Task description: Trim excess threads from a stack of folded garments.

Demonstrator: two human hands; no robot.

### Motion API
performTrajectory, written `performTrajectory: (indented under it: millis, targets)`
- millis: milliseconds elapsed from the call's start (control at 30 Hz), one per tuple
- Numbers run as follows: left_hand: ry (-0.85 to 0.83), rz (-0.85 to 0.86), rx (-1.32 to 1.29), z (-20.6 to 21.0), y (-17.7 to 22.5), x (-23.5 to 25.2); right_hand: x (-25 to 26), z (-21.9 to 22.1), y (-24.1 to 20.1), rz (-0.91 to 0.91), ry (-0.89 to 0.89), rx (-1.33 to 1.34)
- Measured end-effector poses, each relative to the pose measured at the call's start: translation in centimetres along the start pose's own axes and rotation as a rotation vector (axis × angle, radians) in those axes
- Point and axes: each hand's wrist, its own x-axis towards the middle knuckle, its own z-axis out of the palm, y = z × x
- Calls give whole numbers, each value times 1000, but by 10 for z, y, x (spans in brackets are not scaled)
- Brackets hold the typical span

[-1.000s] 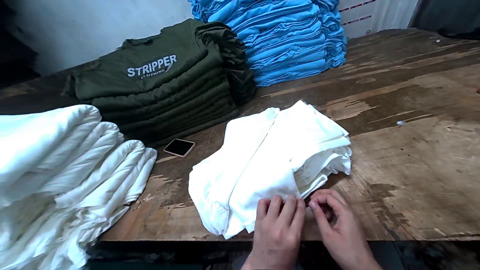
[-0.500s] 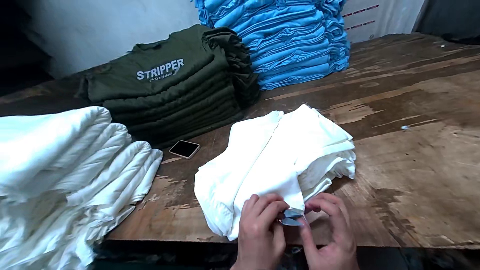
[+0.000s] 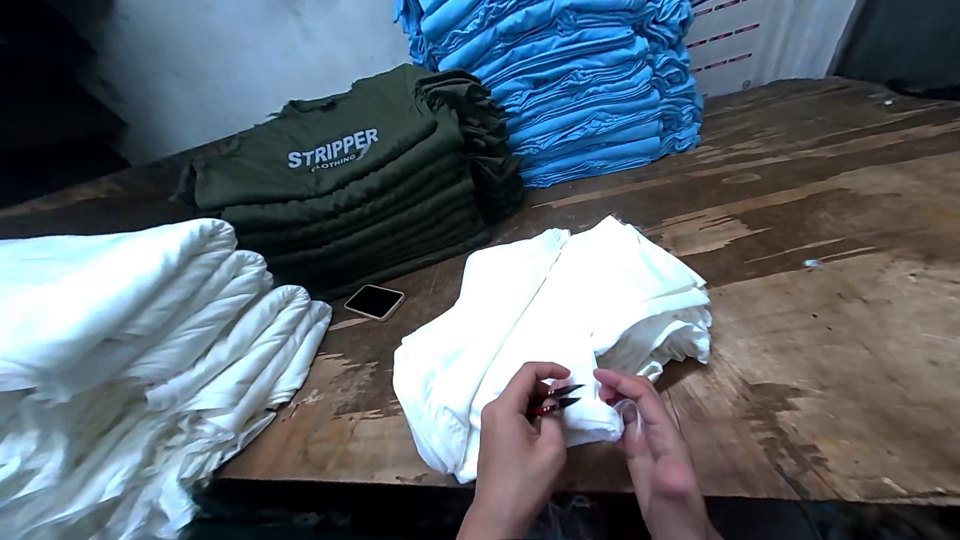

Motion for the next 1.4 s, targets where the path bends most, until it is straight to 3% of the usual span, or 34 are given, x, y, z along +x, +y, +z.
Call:
performTrajectory:
  millis: [133,200,433,567,800,1000,1133,1233,1333,1400]
  targets:
    - [-9,31,-14,-1,-1,-17,-18,-4,-2,-206,221,-441]
    - [-18,158,61,-3,-5,-25,-28,-17,-4,-255,270,-507]
    - [169,714,579,11,-12,-48,-48,-29,-8,-271,167,-616]
    - [141,835,630,16,-19,-40,-47,-25,-4,-319,143,-622]
    - [247,729,653,9,-22,-46,-49,-22,-2,-182,244,-445]
    - [235,883,699,21,-32,-44,-44,-13,-12,-95,328,-111]
    - [263,879,659,23,-37,-40,-47,-15,-20,-58,270,-61]
    - [235,690,629,17,-31,-38,-52,-25,-15,-31,140,-225]
    - [143,475,549,-24,-33,-20,-52,-37,-6,-79,-123,-558]
    - [490,295,452,-68,-34,-14,-48,-40,-5,-126,-239,-706]
